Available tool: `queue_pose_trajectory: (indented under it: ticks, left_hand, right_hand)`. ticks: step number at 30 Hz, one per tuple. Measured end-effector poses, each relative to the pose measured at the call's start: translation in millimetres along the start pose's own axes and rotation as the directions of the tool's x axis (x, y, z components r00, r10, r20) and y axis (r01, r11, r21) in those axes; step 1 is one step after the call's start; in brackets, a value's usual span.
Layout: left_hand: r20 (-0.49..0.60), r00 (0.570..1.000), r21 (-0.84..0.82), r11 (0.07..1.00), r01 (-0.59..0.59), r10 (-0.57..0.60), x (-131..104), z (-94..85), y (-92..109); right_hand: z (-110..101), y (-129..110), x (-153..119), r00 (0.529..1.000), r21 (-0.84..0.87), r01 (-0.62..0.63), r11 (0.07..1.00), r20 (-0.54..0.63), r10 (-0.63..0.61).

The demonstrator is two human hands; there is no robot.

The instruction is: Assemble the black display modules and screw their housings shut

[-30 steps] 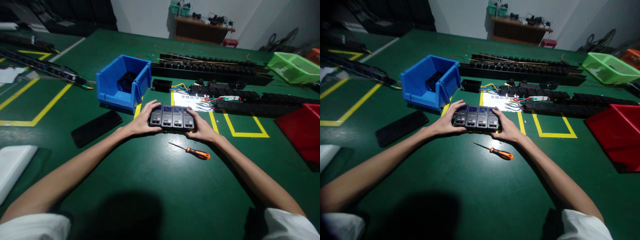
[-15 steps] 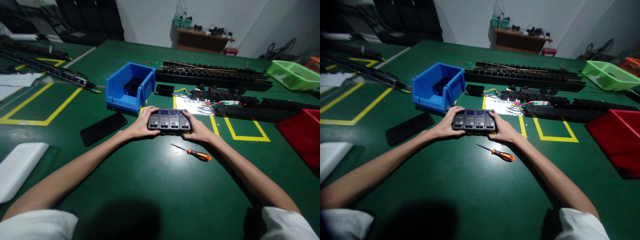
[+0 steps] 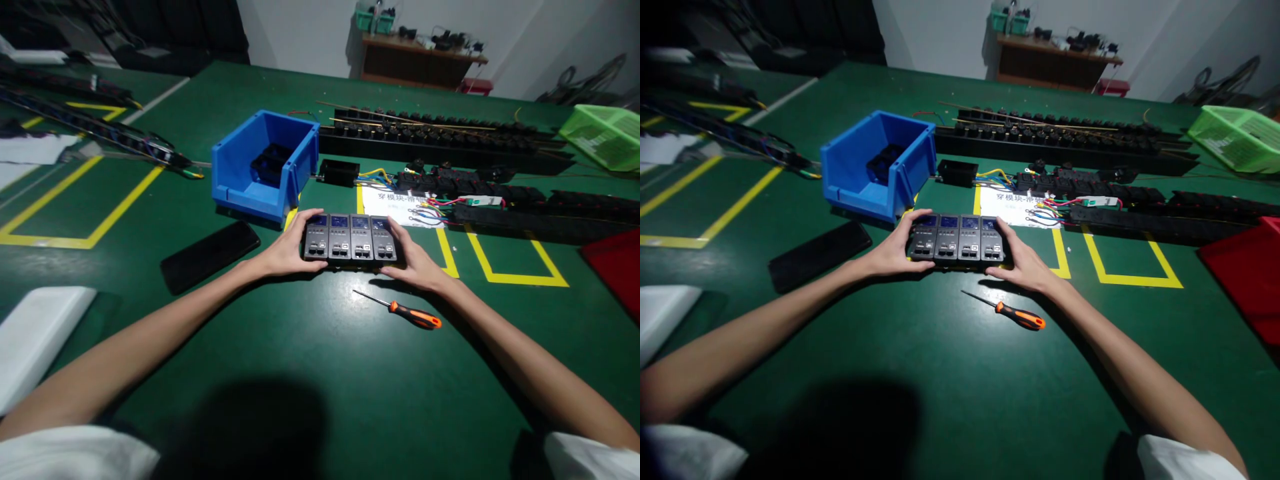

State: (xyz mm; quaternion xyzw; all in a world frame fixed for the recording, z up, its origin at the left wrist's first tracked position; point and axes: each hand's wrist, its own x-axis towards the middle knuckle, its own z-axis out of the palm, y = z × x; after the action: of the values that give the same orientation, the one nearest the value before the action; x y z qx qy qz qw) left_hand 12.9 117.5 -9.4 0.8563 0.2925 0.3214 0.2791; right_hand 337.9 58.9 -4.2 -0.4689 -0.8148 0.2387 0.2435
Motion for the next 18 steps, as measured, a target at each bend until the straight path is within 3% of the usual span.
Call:
queue_pose_trajectory:
  ticks: [9, 14, 18]
  left_hand:
    - [-0.026, 0.998, -0.101, 0.994, 0.047, -0.050, -3.8, -1.6, 5.9]
    - [-0.068, 0.994, -0.142, 0.987, 0.072, -0.083, -12.1, -1.0, 11.2]
    - [-0.117, 0.988, -0.169, 0.982, 0.082, -0.102, -22.0, -0.7, 14.9]
  right_hand:
    - [0.7, 2.1, 0.7, 0.998, 0.163, -0.018, 0.986, -0.049, 0.026]
    - [-0.3, 5.2, 2.9, 0.987, 0.396, -0.058, 0.916, -0.114, 0.112]
    - [-1.4, 12.3, 6.6, 0.965, 0.488, -0.065, 0.870, -0.190, 0.179]
